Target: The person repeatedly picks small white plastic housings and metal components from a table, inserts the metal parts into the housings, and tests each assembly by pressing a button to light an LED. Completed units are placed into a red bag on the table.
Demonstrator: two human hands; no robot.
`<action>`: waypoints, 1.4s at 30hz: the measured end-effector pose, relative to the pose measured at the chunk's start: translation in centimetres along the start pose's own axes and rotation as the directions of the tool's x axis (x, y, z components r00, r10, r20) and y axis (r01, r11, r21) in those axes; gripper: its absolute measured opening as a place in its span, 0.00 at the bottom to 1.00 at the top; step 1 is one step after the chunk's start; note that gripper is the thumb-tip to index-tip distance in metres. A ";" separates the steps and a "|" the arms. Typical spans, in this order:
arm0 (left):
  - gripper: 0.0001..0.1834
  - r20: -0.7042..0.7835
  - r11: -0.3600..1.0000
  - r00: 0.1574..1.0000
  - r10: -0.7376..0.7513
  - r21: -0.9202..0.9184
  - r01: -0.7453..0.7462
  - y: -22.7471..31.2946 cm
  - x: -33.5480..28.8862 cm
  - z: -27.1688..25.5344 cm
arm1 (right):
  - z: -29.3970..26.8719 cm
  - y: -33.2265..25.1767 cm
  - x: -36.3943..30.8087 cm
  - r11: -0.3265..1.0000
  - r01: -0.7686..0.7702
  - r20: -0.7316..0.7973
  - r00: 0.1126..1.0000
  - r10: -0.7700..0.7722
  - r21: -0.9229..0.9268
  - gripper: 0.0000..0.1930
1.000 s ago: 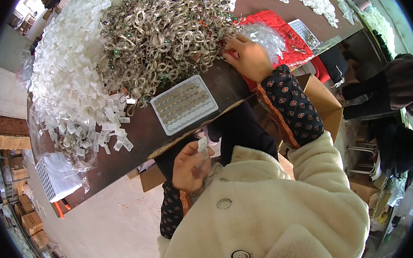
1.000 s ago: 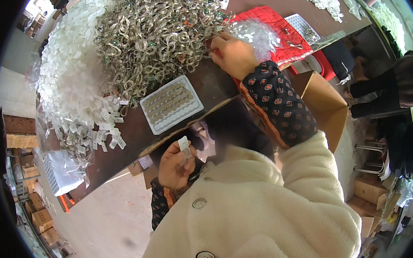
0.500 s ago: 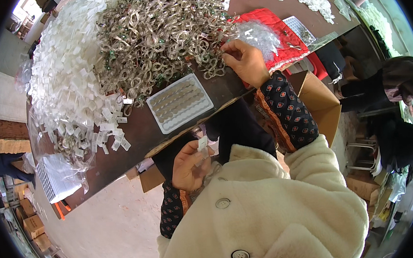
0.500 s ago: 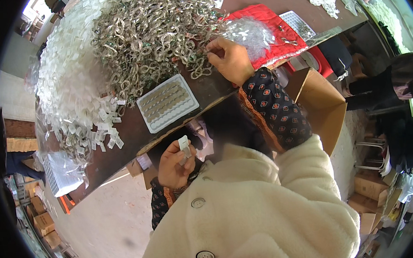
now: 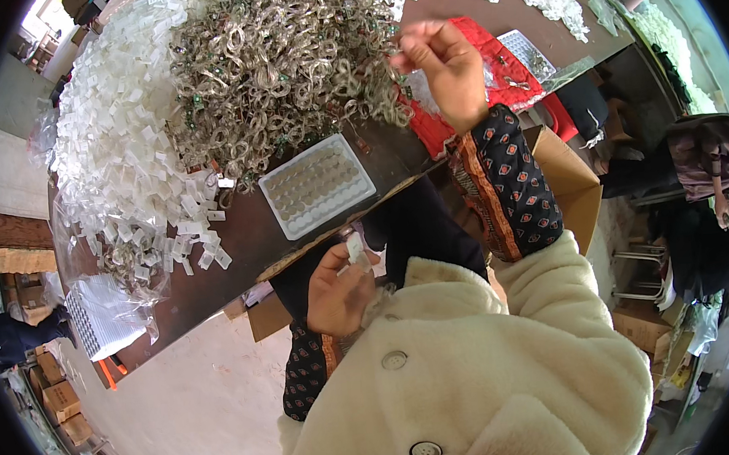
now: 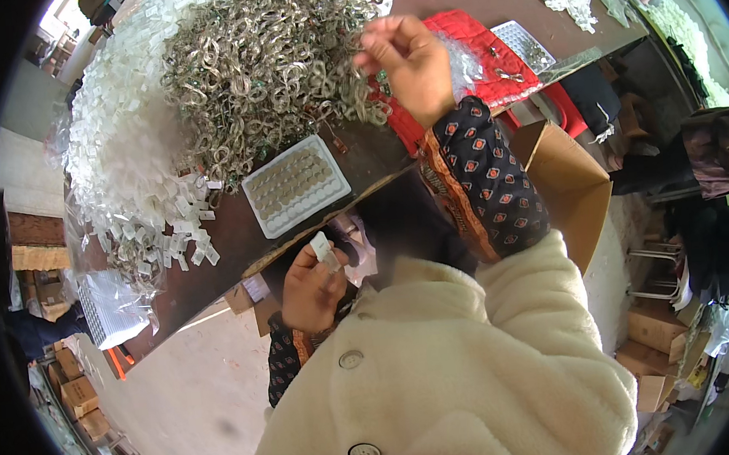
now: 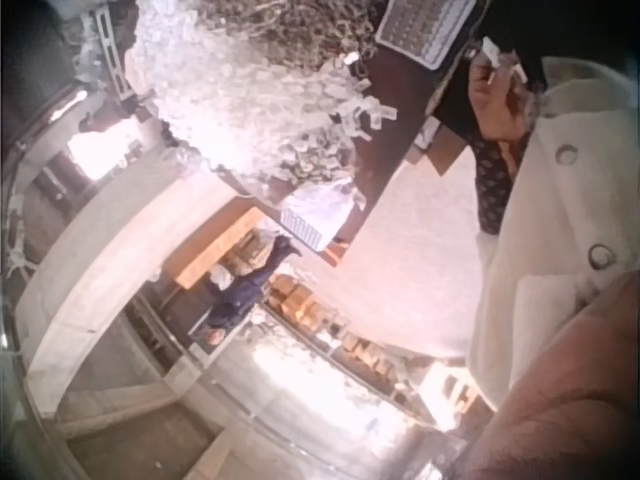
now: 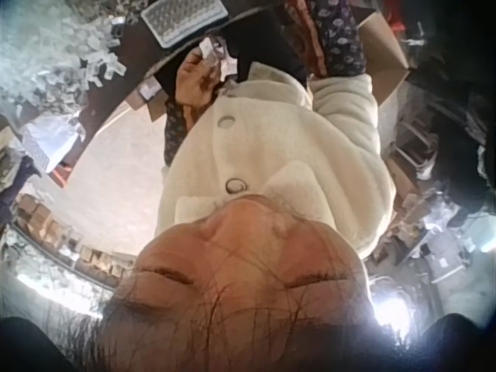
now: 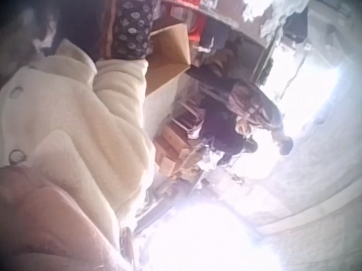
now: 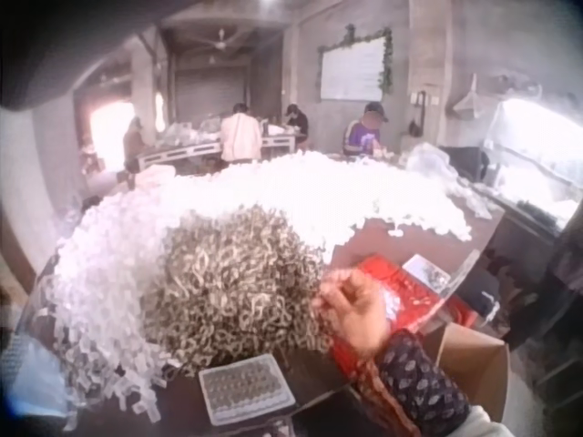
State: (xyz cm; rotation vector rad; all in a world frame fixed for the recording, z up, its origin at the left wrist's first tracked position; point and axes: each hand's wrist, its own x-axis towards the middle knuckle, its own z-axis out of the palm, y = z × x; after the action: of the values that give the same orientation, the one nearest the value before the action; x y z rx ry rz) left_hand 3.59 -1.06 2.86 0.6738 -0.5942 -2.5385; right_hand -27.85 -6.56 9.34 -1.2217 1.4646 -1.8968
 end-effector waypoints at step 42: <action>0.18 0.013 0.956 0.969 0.245 0.160 -0.244 1.3 0.4 3.7 | -0.8 -2.0 -1.1 0.896 -0.138 0.049 0.990 0.129 0.422 0.08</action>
State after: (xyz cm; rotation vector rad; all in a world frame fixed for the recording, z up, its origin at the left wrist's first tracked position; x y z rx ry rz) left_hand 1.70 -1.24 6.28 0.6214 -0.8329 -2.2747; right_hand -27.67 -4.63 10.81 -0.9063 1.0164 -1.9655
